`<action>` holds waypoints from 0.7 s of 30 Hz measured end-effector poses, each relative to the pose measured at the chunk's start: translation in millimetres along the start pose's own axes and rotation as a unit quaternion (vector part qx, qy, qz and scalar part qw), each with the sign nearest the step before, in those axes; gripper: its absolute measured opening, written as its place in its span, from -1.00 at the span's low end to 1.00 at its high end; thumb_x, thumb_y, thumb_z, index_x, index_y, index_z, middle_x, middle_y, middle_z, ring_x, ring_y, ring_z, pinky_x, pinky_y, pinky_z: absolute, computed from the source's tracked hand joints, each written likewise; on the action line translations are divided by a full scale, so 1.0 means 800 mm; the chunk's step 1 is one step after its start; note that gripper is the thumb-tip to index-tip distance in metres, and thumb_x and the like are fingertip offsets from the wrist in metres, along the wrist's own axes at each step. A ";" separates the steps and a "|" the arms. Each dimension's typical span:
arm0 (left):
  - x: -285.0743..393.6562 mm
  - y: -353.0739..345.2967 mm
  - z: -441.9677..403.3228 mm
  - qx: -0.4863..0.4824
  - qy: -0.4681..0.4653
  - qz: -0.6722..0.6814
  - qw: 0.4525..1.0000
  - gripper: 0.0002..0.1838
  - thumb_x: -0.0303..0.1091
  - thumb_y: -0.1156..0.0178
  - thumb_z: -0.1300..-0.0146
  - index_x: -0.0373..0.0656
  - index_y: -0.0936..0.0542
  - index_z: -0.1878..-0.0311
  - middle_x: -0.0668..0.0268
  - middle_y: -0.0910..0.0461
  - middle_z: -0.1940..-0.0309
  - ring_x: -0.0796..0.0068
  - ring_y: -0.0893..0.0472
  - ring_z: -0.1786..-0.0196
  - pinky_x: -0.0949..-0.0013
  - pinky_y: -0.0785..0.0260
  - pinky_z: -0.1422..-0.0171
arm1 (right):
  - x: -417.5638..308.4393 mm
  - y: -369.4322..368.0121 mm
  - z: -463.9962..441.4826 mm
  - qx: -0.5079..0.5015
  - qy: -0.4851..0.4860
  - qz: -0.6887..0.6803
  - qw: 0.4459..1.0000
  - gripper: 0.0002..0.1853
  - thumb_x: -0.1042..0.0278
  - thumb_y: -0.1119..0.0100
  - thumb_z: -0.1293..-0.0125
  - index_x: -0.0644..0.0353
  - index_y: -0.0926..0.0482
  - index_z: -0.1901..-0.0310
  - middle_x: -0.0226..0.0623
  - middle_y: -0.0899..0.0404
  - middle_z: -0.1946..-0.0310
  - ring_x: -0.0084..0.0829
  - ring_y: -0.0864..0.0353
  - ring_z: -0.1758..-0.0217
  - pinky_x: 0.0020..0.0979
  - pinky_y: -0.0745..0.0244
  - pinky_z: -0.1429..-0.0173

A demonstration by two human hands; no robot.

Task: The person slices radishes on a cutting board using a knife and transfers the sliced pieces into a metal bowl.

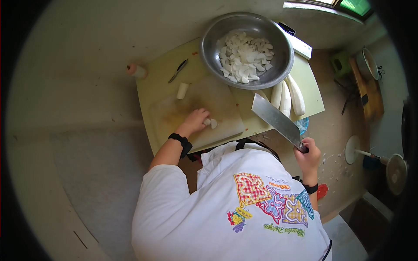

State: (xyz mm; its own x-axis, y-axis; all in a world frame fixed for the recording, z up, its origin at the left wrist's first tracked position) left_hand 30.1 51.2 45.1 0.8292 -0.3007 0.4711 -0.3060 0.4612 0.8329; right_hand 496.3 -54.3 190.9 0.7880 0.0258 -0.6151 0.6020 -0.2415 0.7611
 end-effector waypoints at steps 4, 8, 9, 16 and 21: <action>-0.001 0.004 0.007 -0.029 0.009 -0.012 0.999 -0.63 -0.47 -0.35 0.03 -0.11 -0.55 0.08 0.14 -0.57 0.07 0.01 -0.55 -0.06 0.07 -0.44 -0.14 | 0.007 -0.002 -0.005 -0.015 -0.007 0.002 1.000 -0.63 0.49 -0.44 0.11 0.11 -0.52 0.22 -0.21 -0.53 0.56 -0.12 -0.59 0.51 -0.28 -0.48 0.38; -0.006 0.000 0.011 -0.009 0.021 0.002 1.000 -0.68 -0.46 -0.35 0.03 -0.13 -0.55 0.15 0.13 -0.58 0.14 0.01 -0.58 0.02 0.06 -0.46 -0.06 | 0.008 -0.005 -0.010 -0.018 0.000 0.006 1.000 -0.63 0.49 -0.44 0.11 0.10 -0.52 0.22 -0.20 -0.54 0.55 -0.11 -0.61 0.49 -0.27 -0.50 0.37; -0.005 0.001 0.011 -0.003 0.026 0.015 1.000 -0.68 -0.44 -0.36 0.03 -0.14 -0.56 0.15 0.12 -0.59 0.15 0.02 -0.59 0.04 0.08 -0.47 -0.04 | 0.007 -0.005 -0.011 -0.019 0.001 0.006 1.000 -0.63 0.49 -0.44 0.11 0.10 -0.52 0.22 -0.20 -0.54 0.55 -0.11 -0.61 0.49 -0.27 -0.50 0.37; 0.007 0.012 0.008 0.043 0.118 0.165 0.978 -0.63 -0.30 -0.45 0.02 -0.20 -0.58 0.15 0.10 -0.62 0.21 0.13 -0.61 0.15 0.17 -0.48 0.02 | 0.006 -0.005 -0.014 -0.022 -0.004 0.003 1.000 -0.63 0.48 -0.44 0.11 0.10 -0.52 0.21 -0.20 -0.56 0.54 -0.11 -0.62 0.49 -0.27 -0.51 0.36; 0.067 0.050 -0.011 0.140 0.096 0.309 0.936 -0.63 -0.39 -0.53 -0.02 -0.17 -0.55 0.16 0.38 -0.60 0.29 0.56 -0.60 0.25 0.41 -0.50 0.12 | 0.006 -0.002 -0.012 -0.013 0.011 0.016 1.000 -0.62 0.48 -0.45 0.11 0.09 -0.52 0.21 -0.21 -0.55 0.54 -0.14 -0.61 0.50 -0.29 -0.50 0.37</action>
State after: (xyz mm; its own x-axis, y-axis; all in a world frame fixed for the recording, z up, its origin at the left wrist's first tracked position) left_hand 66.4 60.8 101.0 0.5144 0.1200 0.8491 -0.8429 0.2532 0.4749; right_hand 500.2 -44.4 188.7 0.8091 0.0400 -0.5863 0.5798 -0.2170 0.7853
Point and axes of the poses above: each hand's wrist, its own z-axis away from the middle knuckle, its own y-axis out of the back of the hand, x = y × z, the point moved 1 cm from there along -z, towards the middle knuckle
